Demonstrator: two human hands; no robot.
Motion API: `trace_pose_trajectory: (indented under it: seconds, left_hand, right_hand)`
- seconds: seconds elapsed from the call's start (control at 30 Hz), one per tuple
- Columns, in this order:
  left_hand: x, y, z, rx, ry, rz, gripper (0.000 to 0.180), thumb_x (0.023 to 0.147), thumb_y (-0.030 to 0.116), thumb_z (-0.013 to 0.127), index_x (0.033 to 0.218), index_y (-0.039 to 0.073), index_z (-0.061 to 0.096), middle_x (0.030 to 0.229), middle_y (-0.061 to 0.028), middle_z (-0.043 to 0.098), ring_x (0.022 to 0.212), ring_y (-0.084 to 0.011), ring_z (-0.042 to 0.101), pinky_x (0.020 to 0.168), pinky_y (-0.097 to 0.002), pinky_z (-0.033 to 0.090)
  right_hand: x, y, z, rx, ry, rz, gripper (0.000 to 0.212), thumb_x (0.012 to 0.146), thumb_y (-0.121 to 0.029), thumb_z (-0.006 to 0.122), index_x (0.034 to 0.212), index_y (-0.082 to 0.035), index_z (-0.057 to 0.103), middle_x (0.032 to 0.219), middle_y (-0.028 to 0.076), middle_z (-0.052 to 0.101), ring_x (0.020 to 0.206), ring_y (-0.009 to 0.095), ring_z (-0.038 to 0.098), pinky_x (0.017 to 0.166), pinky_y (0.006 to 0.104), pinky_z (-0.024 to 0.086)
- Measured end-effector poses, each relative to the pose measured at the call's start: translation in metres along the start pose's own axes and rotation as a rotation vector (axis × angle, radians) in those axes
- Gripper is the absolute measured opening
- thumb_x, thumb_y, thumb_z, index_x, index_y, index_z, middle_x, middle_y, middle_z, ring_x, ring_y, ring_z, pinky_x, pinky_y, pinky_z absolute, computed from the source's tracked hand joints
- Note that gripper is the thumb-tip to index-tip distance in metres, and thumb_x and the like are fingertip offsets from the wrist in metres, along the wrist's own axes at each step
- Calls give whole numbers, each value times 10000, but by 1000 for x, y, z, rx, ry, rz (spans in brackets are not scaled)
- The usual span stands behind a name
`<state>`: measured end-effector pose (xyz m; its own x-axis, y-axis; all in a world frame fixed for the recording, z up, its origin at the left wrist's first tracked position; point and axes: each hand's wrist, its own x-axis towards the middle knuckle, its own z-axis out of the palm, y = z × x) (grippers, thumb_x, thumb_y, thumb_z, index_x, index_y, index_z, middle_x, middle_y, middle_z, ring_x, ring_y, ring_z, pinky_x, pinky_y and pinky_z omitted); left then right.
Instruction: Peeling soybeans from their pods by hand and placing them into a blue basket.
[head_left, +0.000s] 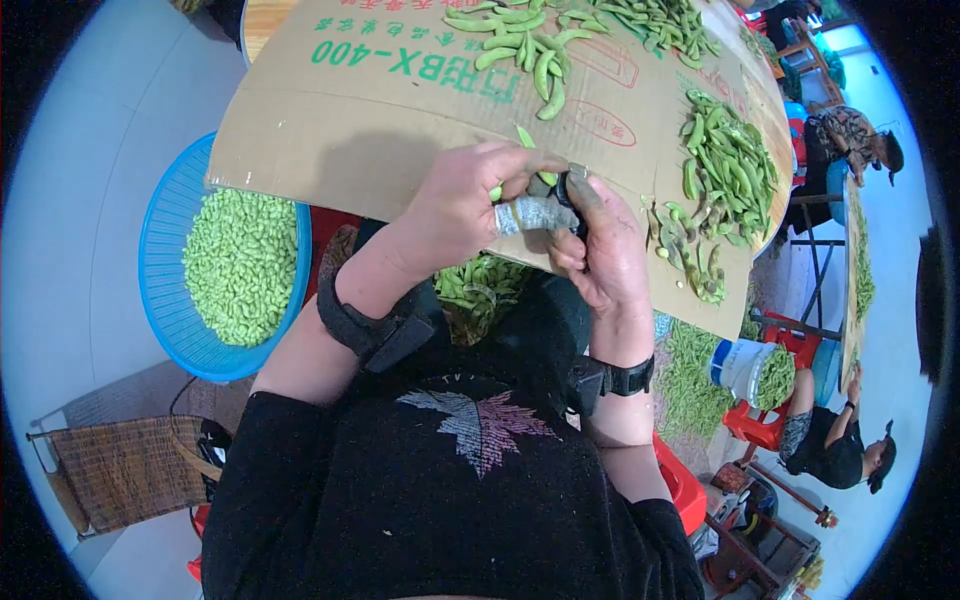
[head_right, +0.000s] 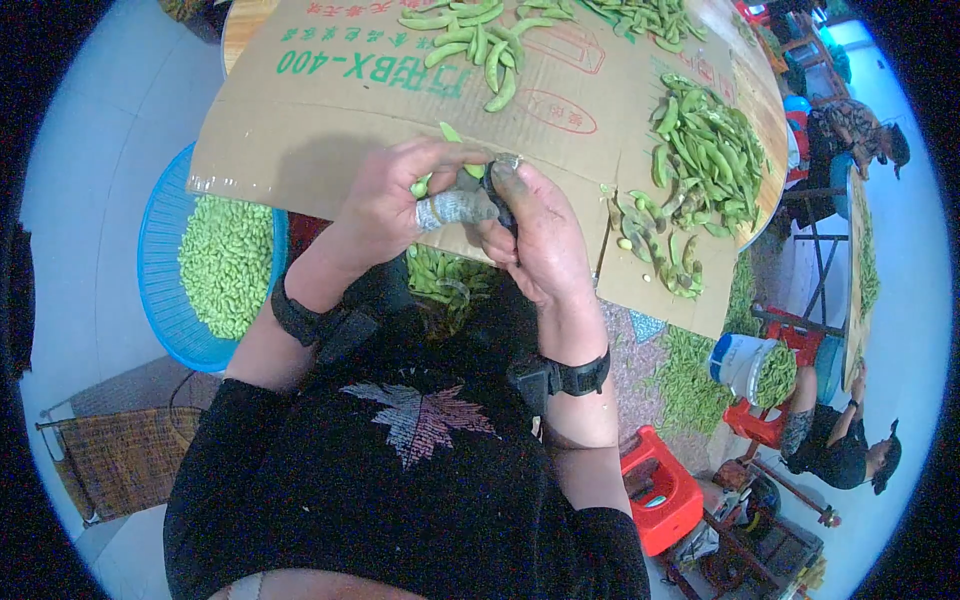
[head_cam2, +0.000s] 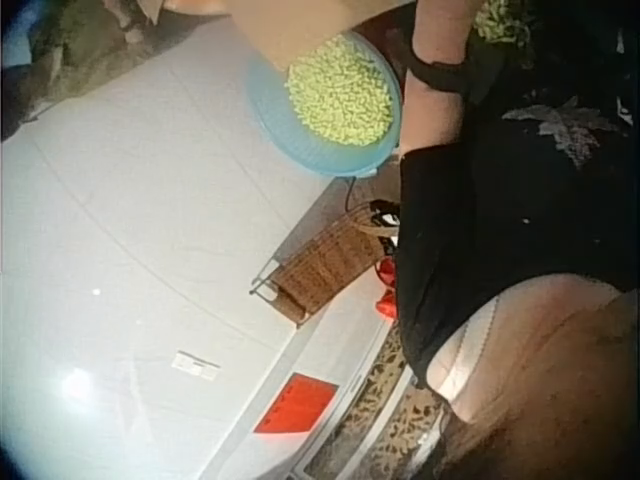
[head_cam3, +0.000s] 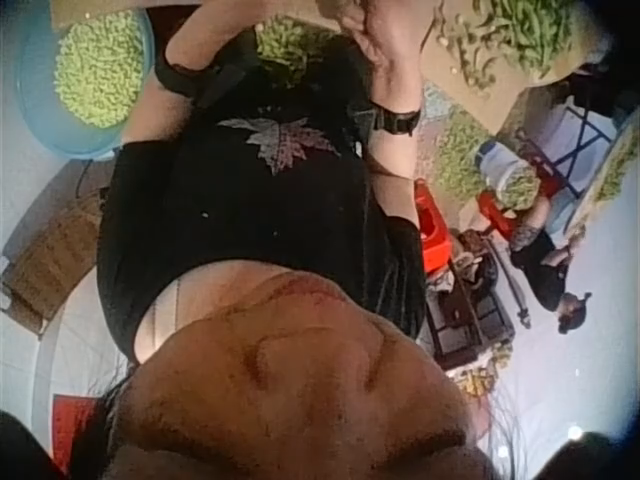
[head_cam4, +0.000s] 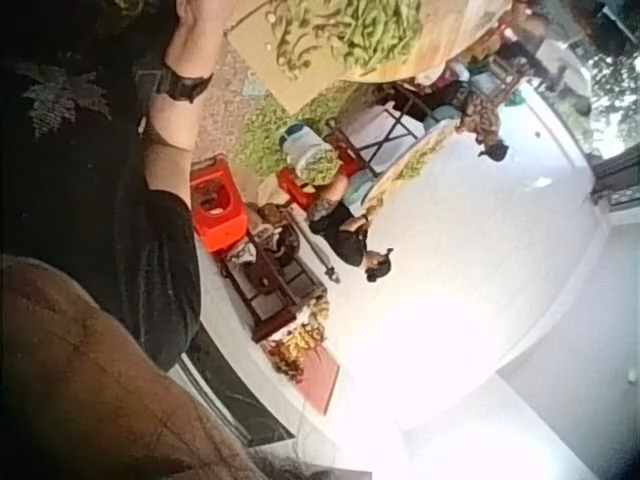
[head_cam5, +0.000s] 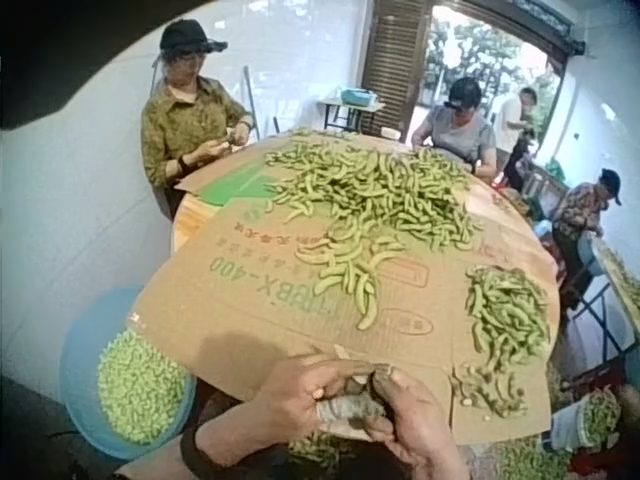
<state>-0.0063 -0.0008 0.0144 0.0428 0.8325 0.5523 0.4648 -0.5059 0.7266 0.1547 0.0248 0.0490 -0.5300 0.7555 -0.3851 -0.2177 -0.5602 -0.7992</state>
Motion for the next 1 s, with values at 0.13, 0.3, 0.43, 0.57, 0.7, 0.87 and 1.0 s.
trace_pose_trajectory:
  seconds: [0.13,0.3,0.43,0.57,0.7,0.87,1.0]
  left_hand:
    - [-2,-7,7,-229,-13,-314,193,833,80,537,990,25,634,737,-11,601,597,-94,488,559,-251,407]
    - [4,-12,9,-1046,155,-679,192,827,22,510,968,7,640,765,-1,611,532,-15,376,480,-168,282]
    - [9,0,11,-832,176,-676,167,828,34,531,938,34,657,692,65,561,549,1,389,483,-168,284]
    - [4,-6,13,-725,176,-602,144,823,52,559,928,47,658,671,81,527,563,6,383,489,-168,281]
    - [2,-9,14,-649,156,-556,136,828,68,568,940,51,643,677,90,508,561,6,364,489,-174,275]
    - [-2,-13,6,-899,78,-544,159,825,46,541,954,35,633,699,61,541,552,-5,397,484,-179,301]
    - [-5,-20,-6,-1211,-23,-617,141,848,64,538,966,45,612,704,56,524,520,-25,384,479,-171,289]
  right_hand:
    - [2,6,-8,-133,-75,-80,213,962,-215,379,945,-40,500,567,-24,416,425,36,305,390,178,241]
    - [5,12,0,-377,141,-240,219,967,-204,353,910,-43,489,557,-17,397,441,43,305,406,184,253]
    - [5,15,0,-301,-88,-186,192,963,-195,380,919,-48,495,643,-33,455,479,28,344,423,182,283]
    - [11,16,0,-299,-94,-171,186,961,-187,384,869,-58,483,602,-39,440,460,27,343,408,184,277]
    - [11,17,2,-305,-52,-194,202,959,-179,389,817,-65,477,575,-44,425,431,27,333,384,189,261]
    - [11,17,13,-156,6,-133,179,951,-155,401,845,-54,504,570,-31,433,412,30,318,371,182,242]
    - [15,19,6,195,-182,13,153,945,-139,406,930,-29,512,598,-3,449,401,30,306,361,161,220]
